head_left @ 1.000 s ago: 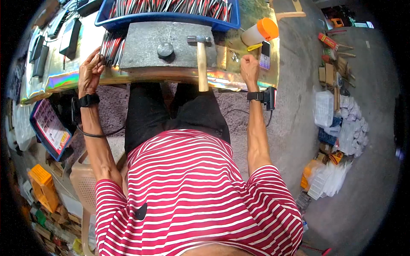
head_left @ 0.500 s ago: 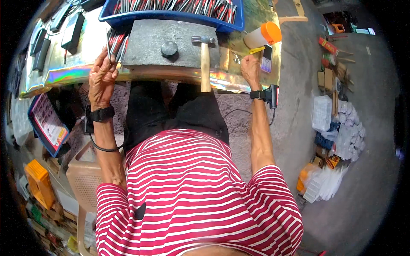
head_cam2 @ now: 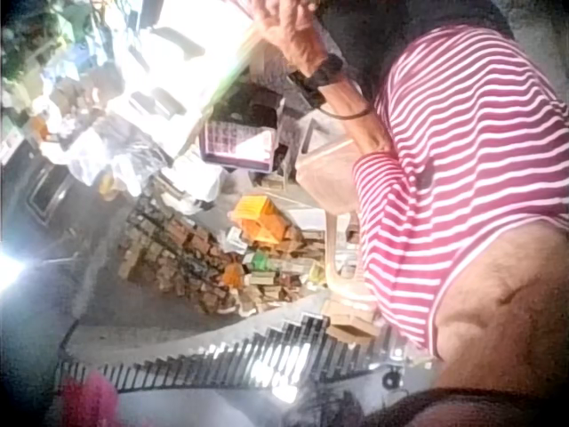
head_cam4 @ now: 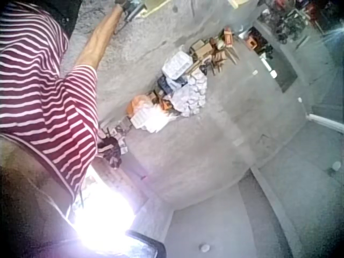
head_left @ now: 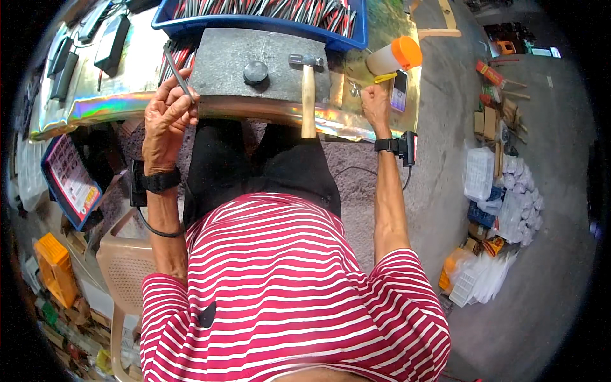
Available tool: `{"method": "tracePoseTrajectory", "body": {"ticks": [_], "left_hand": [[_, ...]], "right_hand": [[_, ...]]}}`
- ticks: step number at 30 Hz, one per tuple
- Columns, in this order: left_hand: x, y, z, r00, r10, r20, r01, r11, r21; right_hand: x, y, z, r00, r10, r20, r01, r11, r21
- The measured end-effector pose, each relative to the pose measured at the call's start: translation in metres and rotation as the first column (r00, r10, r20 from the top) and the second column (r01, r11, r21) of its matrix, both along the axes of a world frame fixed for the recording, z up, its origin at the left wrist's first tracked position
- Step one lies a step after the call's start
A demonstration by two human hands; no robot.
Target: The person positions metal pins on a block and hammers them one at a time using a small hammer.
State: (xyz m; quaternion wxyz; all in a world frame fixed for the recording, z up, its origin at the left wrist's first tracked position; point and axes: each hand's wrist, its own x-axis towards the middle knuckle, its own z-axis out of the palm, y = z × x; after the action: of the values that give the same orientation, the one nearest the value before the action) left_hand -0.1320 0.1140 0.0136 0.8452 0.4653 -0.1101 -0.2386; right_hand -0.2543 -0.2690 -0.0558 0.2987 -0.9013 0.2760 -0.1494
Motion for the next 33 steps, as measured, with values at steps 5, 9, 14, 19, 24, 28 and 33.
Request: {"method": "tracePoseTrajectory", "body": {"ticks": [5,9,14,19,24,28,33], "left_hand": [[-0.005,-0.004,0.007,1.0,-0.009,0.012,0.008,0.998,0.057],[-0.01,-0.01,0.014,1.0,0.025,-0.002,-0.025,0.99,0.139],[-0.015,-0.015,0.022,0.999,0.048,0.021,-0.052,0.969,0.24],[-0.018,-0.018,0.023,1.0,0.006,0.031,-0.013,0.964,0.264],[-0.018,-0.029,0.026,0.998,-0.058,0.03,0.049,0.97,0.239],[-0.02,-0.04,0.029,0.996,-0.093,0.011,0.089,0.975,0.205],[-0.025,-0.051,0.032,0.989,-0.145,0.01,0.141,0.975,0.169]], "right_hand": [[0.005,0.005,0.003,0.996,0.004,-0.092,-0.024,0.977,-0.213],[0.003,0.001,-0.012,0.99,0.093,-0.111,-0.14,0.81,-0.569],[0.008,-0.001,-0.007,0.975,0.157,-0.156,-0.219,0.793,-0.568],[-0.001,0.004,0.019,0.999,0.022,-0.036,-0.002,0.882,0.472],[-0.012,0.005,0.015,0.987,-0.132,0.09,0.023,0.673,0.739],[-0.013,0.016,0.022,0.961,-0.22,0.168,0.011,0.638,0.77],[-0.004,0.027,0.032,0.933,-0.26,0.248,0.003,0.695,0.719]]}}
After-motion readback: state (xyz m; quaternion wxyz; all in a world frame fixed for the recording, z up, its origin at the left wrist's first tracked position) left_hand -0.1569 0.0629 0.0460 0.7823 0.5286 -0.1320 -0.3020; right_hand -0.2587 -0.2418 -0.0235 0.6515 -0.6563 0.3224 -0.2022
